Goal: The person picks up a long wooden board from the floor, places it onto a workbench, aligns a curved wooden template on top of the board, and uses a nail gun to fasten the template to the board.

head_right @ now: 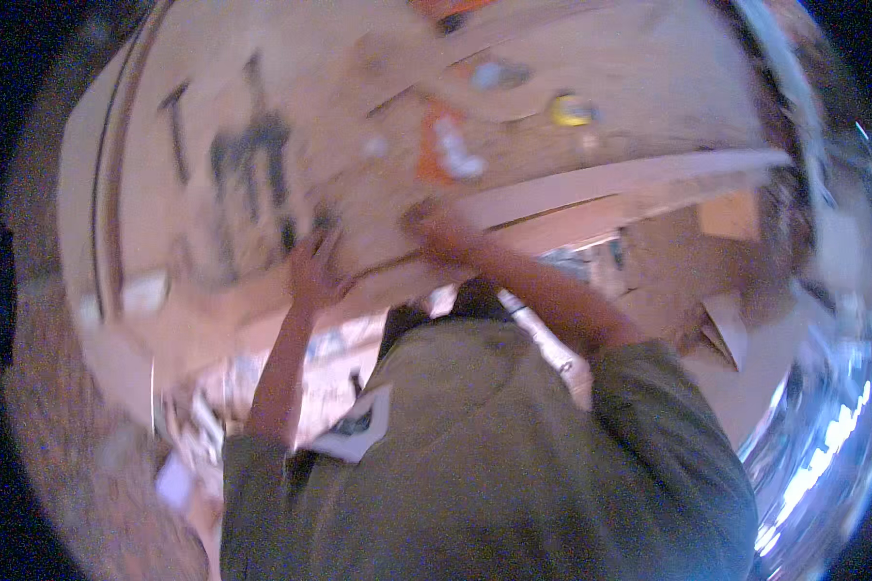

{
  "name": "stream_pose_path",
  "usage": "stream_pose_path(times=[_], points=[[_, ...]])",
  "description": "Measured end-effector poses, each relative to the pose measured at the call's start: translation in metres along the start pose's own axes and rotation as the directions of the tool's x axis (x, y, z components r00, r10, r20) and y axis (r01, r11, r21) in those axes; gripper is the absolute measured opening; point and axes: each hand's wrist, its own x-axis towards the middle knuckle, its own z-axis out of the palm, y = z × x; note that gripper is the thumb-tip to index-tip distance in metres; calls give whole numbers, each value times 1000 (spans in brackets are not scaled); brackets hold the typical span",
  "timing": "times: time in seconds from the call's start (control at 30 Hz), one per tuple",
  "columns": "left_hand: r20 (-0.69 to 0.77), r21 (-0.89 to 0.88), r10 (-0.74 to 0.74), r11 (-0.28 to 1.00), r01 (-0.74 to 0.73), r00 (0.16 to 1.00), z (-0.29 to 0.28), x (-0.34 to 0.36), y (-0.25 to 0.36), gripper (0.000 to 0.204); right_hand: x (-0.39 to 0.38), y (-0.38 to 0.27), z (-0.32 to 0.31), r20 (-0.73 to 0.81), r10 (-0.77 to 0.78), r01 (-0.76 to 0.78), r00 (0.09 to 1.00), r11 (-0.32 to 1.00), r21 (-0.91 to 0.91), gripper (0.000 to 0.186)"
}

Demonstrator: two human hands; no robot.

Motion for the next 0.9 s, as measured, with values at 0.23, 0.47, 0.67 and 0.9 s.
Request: stream_pose_path(times=[0.23, 0.47, 0.67, 0.9], points=[[30, -148, -22, 989, 26, 999, -19, 2, 0, 82, 0, -13, -16, -32, 38, -36, 999, 998, 61, 62], [68, -124, 3, 992, 6, 998, -14, 5, 6, 76, 1, -11, -27, 19, -5, 5, 1000, 1000, -13, 55], [93, -56, -19, 998, 24, 995, -17, 6, 11, 73, 7, -20, -35, 58, 7, -3, 998, 998, -57, 66], [121, -40, -50, 998, 56, 991, -21, 8, 16, 75, 5, -15, -31, 3, -40, 40, 999, 998, -40, 67]])
